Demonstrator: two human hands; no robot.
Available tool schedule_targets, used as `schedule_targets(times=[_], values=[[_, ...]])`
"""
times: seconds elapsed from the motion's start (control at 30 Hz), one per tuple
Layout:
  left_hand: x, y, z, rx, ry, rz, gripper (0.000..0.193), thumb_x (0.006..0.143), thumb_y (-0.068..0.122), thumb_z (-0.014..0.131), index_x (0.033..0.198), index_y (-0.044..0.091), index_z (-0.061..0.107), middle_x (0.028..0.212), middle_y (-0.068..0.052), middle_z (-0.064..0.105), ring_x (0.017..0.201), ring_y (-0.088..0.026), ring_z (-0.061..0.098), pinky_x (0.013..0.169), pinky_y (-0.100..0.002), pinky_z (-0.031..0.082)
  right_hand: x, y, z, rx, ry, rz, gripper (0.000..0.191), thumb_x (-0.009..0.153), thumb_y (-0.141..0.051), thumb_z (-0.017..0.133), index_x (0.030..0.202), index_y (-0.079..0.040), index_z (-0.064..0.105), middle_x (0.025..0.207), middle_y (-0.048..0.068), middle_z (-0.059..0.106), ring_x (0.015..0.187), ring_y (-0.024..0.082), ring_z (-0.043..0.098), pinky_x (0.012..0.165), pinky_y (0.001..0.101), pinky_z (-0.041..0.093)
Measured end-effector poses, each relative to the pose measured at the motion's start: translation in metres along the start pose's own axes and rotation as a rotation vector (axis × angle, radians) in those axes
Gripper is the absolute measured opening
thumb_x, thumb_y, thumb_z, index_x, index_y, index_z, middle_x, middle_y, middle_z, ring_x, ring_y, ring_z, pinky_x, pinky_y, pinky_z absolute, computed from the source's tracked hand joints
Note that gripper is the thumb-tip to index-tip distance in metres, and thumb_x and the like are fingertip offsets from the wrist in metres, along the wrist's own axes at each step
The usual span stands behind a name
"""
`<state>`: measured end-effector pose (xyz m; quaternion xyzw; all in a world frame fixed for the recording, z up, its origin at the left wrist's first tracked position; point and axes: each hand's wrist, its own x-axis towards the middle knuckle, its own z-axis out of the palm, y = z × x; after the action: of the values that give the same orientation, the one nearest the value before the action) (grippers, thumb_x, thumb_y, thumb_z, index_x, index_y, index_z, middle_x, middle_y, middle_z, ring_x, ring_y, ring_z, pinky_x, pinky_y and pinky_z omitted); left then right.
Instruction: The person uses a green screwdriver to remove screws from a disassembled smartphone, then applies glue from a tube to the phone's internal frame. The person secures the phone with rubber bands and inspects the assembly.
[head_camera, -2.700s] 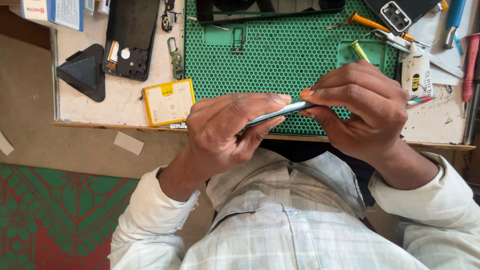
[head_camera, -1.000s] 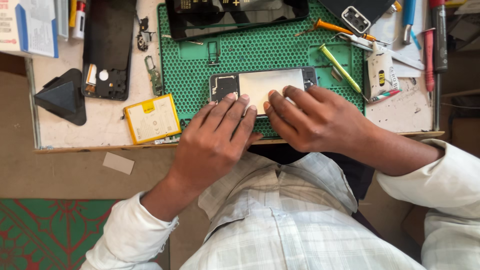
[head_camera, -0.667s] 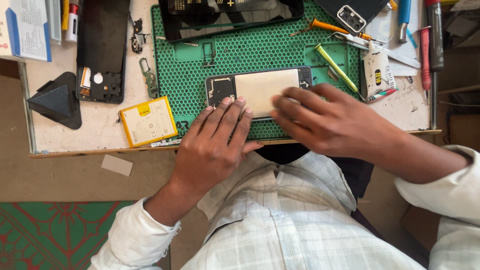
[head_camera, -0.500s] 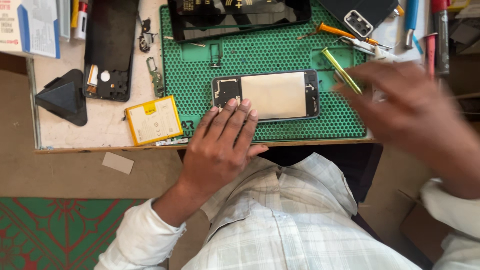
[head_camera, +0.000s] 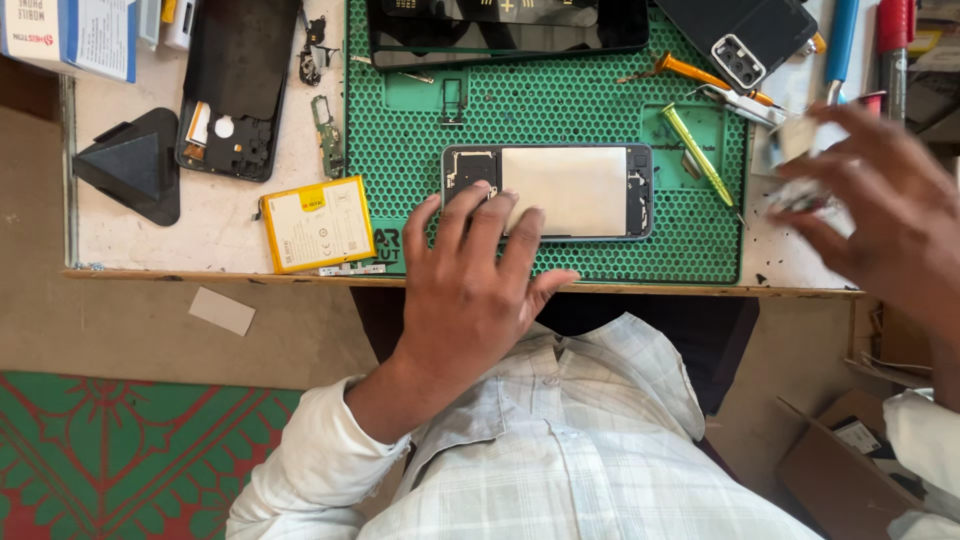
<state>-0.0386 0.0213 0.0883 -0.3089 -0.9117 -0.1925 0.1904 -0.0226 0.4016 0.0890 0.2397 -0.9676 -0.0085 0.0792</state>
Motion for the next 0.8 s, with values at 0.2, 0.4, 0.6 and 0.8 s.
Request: schedule_targets(times=[0.2, 0.4, 0.6, 0.8], values=[[0.008, -0.008, -0.006, -0.157, 0.110, -0.045, 0.036, 0.094, 0.027, 0.084, 0.121, 0.010, 0.068, 0.118, -0.004, 0.071, 0.116, -0.024, 0.064, 0.100, -0.043, 0.043, -0.012, 0.019, 0.017, 0.934, 0.229, 0.573, 0.025, 0.120, -0.020, 0.056, 0.132, 0.003, 0.056, 0.111, 0.020, 0.062, 0.092, 0.023, 0.068, 0.078, 0.0317, 0.060], [0.026, -0.003, -0.001, -0.555, 0.167, -0.057, 0.035, 0.099, 0.027, 0.081, 0.126, 0.010, 0.066, 0.114, -0.003, 0.076, 0.096, -0.015, 0.075, 0.084, -0.031, 0.055, 0.010, -0.043, 0.024, 1.837, 0.504, 0.295, 0.037, 0.108, -0.020, 0.076, 0.130, 0.004, 0.059, 0.110, 0.023, 0.072, 0.095, 0.023, 0.074, 0.080, 0.0306, 0.062], [0.035, 0.013, 0.001, -0.907, 0.110, -0.108, 0.030, 0.103, 0.032, 0.074, 0.123, 0.010, 0.067, 0.107, -0.001, 0.076, 0.091, -0.010, 0.076, 0.082, -0.025, 0.063, 0.035, -0.097, 0.021, 2.131, 0.409, 0.294, 0.036, 0.107, -0.012, 0.078, 0.127, 0.011, 0.059, 0.107, 0.027, 0.073, 0.087, 0.025, 0.075, 0.075, 0.0311, 0.062], [0.036, 0.013, -0.009, -0.762, 0.178, -0.039, 0.018, 0.103, 0.022, 0.077, 0.115, 0.014, 0.068, 0.102, 0.002, 0.077, 0.089, -0.011, 0.074, 0.076, -0.027, 0.051, 0.039, -0.119, 0.026, 2.227, 0.341, 0.442, 0.038, 0.103, -0.009, 0.078, 0.127, 0.012, 0.058, 0.103, 0.020, 0.072, 0.086, 0.021, 0.074, 0.078, 0.0346, 0.062]])
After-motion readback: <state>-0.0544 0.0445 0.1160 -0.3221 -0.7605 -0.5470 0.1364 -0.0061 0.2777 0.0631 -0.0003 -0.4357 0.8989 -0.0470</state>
